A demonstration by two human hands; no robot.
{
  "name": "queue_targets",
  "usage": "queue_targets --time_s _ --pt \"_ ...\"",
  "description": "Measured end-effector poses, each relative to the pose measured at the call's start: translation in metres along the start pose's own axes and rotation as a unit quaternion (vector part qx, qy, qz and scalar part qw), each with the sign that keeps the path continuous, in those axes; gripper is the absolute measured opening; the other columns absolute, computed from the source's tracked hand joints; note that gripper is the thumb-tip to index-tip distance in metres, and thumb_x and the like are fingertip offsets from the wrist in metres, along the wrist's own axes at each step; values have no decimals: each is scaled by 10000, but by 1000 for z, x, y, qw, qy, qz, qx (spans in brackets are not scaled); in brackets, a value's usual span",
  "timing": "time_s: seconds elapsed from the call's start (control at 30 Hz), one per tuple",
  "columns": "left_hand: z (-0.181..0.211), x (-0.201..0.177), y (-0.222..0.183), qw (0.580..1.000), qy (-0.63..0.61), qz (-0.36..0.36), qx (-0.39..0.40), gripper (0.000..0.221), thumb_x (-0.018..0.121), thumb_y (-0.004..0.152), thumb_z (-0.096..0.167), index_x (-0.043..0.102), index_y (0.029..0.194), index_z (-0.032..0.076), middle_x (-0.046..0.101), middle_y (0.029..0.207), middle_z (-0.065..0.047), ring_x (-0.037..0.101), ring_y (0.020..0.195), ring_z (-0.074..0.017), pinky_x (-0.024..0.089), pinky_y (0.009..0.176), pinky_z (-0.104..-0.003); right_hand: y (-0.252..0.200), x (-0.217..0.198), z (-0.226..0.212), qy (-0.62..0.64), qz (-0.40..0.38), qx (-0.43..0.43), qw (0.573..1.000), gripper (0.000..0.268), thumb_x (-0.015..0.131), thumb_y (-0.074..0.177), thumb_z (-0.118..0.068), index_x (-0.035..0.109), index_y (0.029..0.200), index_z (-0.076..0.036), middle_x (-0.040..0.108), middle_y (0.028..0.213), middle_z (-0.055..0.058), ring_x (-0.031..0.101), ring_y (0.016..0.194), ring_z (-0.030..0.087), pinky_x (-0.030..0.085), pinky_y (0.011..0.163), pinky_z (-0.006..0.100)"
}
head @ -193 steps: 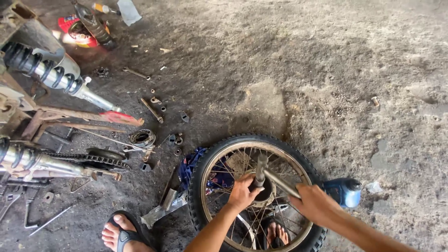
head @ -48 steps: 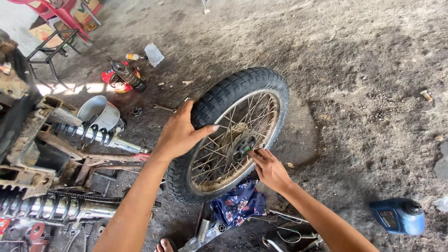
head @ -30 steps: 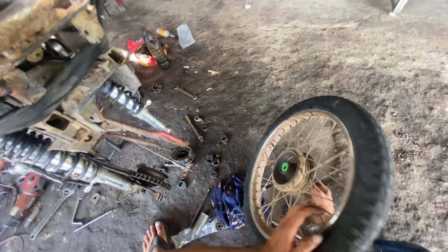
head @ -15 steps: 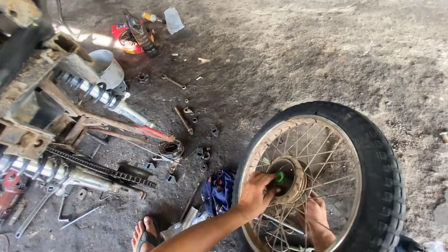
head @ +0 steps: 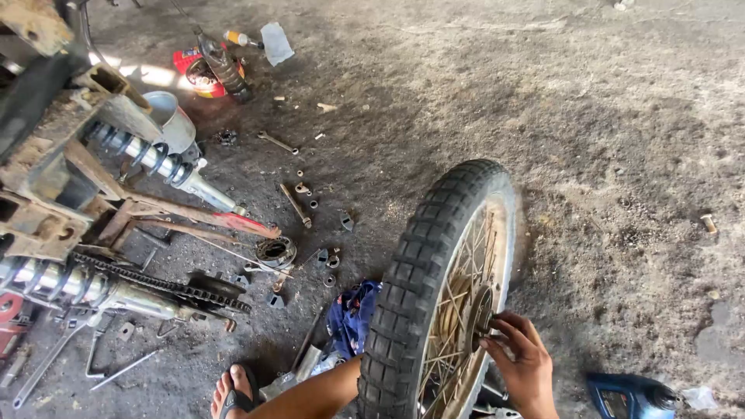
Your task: The person works on a spoked motorcycle wheel lying on the ground. They pour lubricant from a blue bottle onto the hub, fit a bearing and spacer into the hub, and use a hammer to drive the parts into place, flipping the wheel over to work on the other side and hammering again.
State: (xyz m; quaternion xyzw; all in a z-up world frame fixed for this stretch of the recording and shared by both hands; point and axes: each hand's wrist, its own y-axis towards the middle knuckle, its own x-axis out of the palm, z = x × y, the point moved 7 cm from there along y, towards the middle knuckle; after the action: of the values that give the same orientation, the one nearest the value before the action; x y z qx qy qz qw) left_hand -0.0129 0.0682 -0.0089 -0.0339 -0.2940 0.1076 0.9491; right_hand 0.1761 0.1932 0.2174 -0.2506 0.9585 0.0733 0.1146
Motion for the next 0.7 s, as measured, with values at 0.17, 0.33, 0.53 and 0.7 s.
queue_targets --time_s 0.17,0.33,0.53,0.7 --pt "-8 -18 16 956 -256 -95 -111 381 483 1076 257 637 1372 73 628 1333 -103 631 1195 -258 550 1048 -422 9 -3 -4 -191 17 -5 982 382 847 755 -117 768 1116 -22 709 1076 60 678 859 175 581 767 320" --pt "142 113 -10 992 5 -125 18 398 557 1005 192 656 1355 29 599 1348 -118 608 1240 -285 533 1069 -415 0 -37 96 85 13 257 963 339 782 864 -109 773 1181 7 799 1129 172 702 947 265 570 778 361" --pt "167 127 2 951 290 -103 -38 519 704 925 77 610 1431 18 650 1296 -71 651 1148 -223 527 1020 -347 -6 -72 79 -265 17 -137 954 491 792 701 -124 743 1157 54 697 1210 221 555 1261 303 487 983 404" --pt "144 128 -4 954 234 -137 -131 681 694 940 121 451 1576 114 665 1295 -33 660 1148 -177 516 1039 -314 1 -114 260 182 -33 27 982 372 644 941 -121 648 1226 116 714 1123 186 650 1009 244 531 843 368"
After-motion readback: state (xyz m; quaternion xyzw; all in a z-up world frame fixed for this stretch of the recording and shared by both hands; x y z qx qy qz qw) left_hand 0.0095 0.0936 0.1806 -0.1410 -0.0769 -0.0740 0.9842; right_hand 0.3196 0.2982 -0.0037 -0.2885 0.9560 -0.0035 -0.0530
